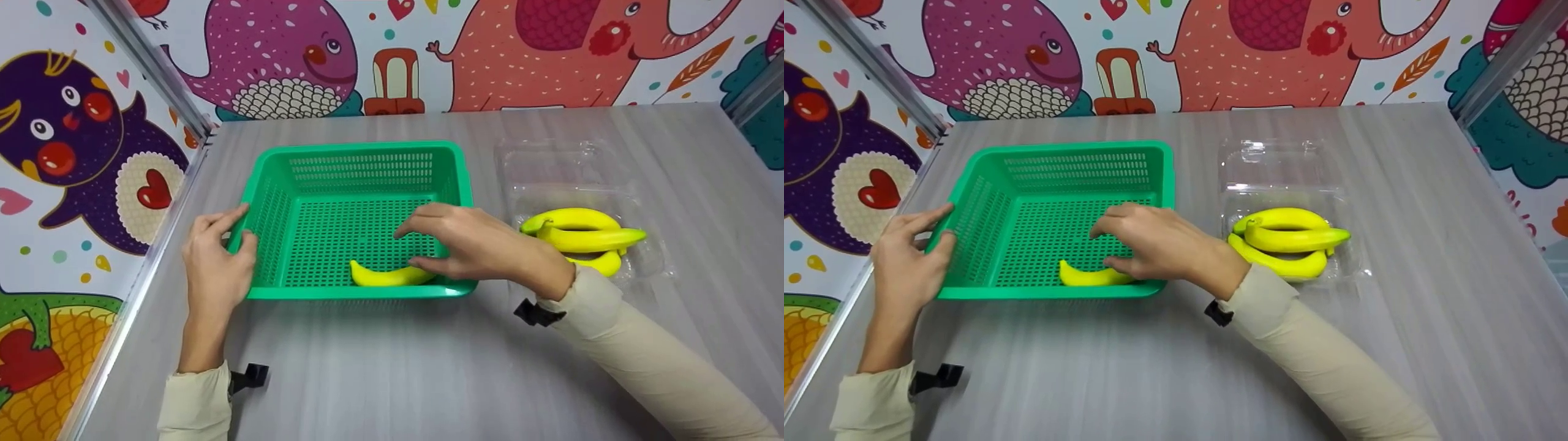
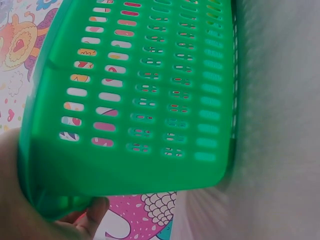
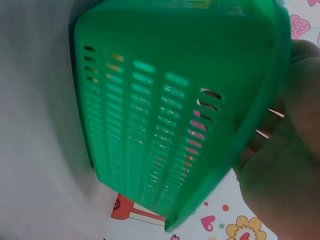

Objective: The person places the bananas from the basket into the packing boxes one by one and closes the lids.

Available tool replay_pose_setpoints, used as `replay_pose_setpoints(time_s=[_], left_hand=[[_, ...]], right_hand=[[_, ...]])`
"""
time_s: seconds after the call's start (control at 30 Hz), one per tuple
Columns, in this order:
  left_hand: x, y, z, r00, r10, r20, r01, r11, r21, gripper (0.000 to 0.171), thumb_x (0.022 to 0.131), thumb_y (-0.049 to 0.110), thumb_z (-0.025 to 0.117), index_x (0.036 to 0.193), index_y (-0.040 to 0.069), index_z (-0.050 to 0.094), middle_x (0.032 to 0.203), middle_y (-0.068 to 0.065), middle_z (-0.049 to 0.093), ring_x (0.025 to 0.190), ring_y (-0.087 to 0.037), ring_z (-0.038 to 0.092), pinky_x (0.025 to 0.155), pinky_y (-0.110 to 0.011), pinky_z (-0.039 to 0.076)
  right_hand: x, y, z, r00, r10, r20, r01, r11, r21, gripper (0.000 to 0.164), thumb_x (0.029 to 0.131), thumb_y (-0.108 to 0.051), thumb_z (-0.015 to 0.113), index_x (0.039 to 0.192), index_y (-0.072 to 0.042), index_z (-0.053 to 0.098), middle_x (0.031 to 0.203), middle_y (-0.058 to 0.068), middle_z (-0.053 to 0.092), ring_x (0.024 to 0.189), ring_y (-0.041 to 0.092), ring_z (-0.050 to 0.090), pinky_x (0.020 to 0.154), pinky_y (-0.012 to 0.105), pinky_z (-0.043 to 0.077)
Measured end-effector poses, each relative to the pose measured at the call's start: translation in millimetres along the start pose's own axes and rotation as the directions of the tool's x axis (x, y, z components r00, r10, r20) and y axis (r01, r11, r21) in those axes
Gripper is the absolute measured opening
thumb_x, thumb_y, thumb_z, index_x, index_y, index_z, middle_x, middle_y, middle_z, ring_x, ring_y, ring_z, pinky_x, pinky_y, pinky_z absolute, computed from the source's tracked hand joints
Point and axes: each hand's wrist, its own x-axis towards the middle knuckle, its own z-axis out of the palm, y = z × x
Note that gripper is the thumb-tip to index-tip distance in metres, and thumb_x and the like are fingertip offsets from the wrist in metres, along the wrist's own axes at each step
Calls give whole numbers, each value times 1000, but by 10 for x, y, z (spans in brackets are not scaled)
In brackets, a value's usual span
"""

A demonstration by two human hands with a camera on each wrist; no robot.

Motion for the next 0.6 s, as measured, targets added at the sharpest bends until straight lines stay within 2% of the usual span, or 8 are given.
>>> replay_pose_setpoints(time_s=[0.23,0.43,0.6], left_hand=[[-1,-1,-6,1000,-14,4,14,1000,5,43,99,5,65,141,10,74,133,-21,64,120,-33,61,94,-32,48],[-1,-1,-3,1000,-3,-3,3,1000,7,43,99,4,65,140,10,74,132,-21,65,120,-34,61,94,-34,48],[1,-14,2,1000,12,-9,-12,1000,12,43,98,4,65,140,9,74,132,-23,65,118,-38,62,92,-37,47]], right_hand=[[121,-43,92,996,-11,85,7,999,40,39,99,-30,80,134,-13,75,131,7,75,120,26,70,100,42,63],[197,-67,98,979,6,202,-20,998,66,43,99,-35,80,134,-11,76,132,6,77,122,24,71,102,44,62],[249,-78,100,968,5,250,-19,999,50,43,98,-33,82,134,-11,76,132,5,78,122,21,73,102,43,62]])
